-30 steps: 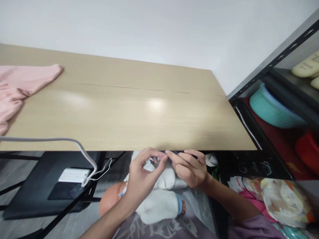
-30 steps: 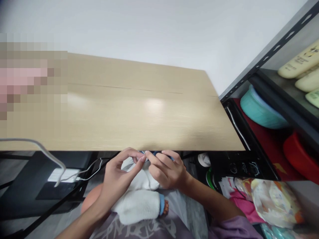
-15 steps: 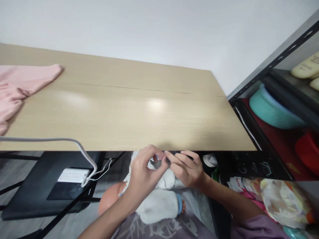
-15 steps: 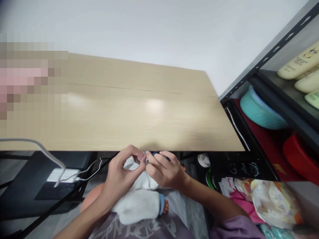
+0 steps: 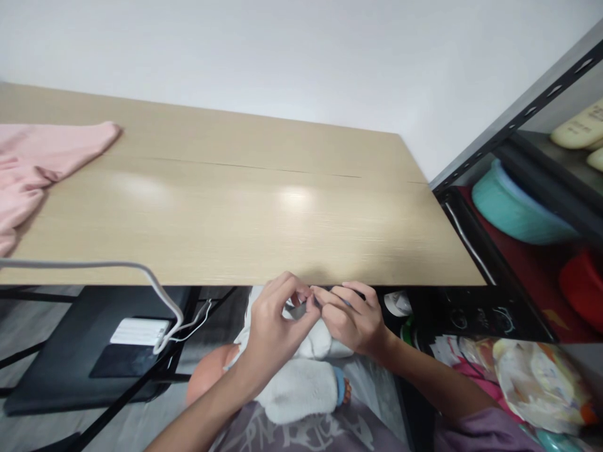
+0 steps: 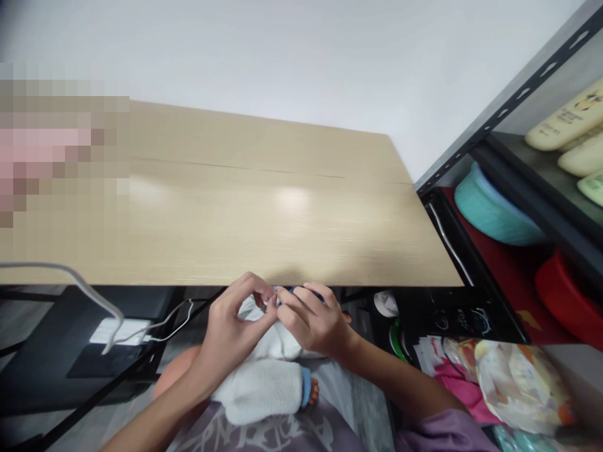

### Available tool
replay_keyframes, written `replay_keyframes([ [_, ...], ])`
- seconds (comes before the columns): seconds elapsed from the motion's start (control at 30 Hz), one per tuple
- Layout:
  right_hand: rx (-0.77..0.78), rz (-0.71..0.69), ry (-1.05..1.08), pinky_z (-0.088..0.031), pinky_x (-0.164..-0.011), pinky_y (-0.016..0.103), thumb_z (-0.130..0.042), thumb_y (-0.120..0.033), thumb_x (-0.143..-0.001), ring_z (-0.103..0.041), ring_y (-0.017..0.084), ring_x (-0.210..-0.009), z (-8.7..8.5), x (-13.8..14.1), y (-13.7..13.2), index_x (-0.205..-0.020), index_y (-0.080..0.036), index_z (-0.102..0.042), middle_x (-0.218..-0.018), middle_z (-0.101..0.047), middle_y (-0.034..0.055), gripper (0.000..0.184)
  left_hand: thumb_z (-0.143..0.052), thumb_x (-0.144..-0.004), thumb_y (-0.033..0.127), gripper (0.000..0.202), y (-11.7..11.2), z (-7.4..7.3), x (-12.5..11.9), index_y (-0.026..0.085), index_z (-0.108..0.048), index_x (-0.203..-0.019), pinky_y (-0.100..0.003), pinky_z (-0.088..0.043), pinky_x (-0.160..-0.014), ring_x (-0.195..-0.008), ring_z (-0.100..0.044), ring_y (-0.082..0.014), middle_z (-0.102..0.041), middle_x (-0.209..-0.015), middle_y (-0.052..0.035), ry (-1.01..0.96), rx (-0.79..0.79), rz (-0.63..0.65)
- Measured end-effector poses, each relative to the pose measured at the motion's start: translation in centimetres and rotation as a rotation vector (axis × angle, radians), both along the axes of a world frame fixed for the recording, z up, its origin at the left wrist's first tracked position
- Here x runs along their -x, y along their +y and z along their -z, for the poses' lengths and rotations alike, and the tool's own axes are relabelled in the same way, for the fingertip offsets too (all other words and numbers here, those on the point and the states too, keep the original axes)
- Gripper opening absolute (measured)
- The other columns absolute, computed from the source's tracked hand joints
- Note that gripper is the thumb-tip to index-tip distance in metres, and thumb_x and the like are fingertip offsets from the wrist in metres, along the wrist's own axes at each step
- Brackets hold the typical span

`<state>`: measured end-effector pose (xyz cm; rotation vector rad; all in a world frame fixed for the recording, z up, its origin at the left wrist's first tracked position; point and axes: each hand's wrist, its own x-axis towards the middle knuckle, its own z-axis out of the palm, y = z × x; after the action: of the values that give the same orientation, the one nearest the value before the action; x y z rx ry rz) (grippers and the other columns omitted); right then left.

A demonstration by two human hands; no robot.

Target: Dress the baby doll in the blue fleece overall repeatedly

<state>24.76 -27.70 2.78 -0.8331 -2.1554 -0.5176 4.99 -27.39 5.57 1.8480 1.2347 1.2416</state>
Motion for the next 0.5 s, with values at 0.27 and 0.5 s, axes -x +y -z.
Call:
replay_keyframes([
  [0.27, 0.014, -0.008, 0.03, -0.056, -0.101, 0.04, -0.078, -0.011, -0.104, -0.08, 0.014, -0.094, 0.23, 0.09, -0.1, -0.104, -0.021, -0.067, -0.116, -0.09, 0.0, 0.015, -0.068, -0.097, 0.011, 0.019, -0.03, 0.12, 0.19, 0.023, -0.059, -0.085, -0.032, -0.047, -0.075, -0.077, -0.059, -0.016, -0.062, -0.082, 0.0025, 0.041, 0.003, 0.0],
  [0.5, 0.082, -0.004, 0.129, -0.055, -0.101, 0.04, -0.08, -0.004, -0.098, -0.082, 0.015, -0.089, -0.22, 0.18, -0.29, -0.103, -0.024, -0.059, -0.114, -0.091, -0.0013, 0.029, -0.069, -0.098, 0.012, 0.018, -0.14, 0.13, 0.63, 0.023, -0.062, -0.087, -0.032, -0.047, -0.073, -0.076, -0.06, -0.0161, -0.063, -0.082, 0.0025, 0.028, 0.002, 0.006],
])
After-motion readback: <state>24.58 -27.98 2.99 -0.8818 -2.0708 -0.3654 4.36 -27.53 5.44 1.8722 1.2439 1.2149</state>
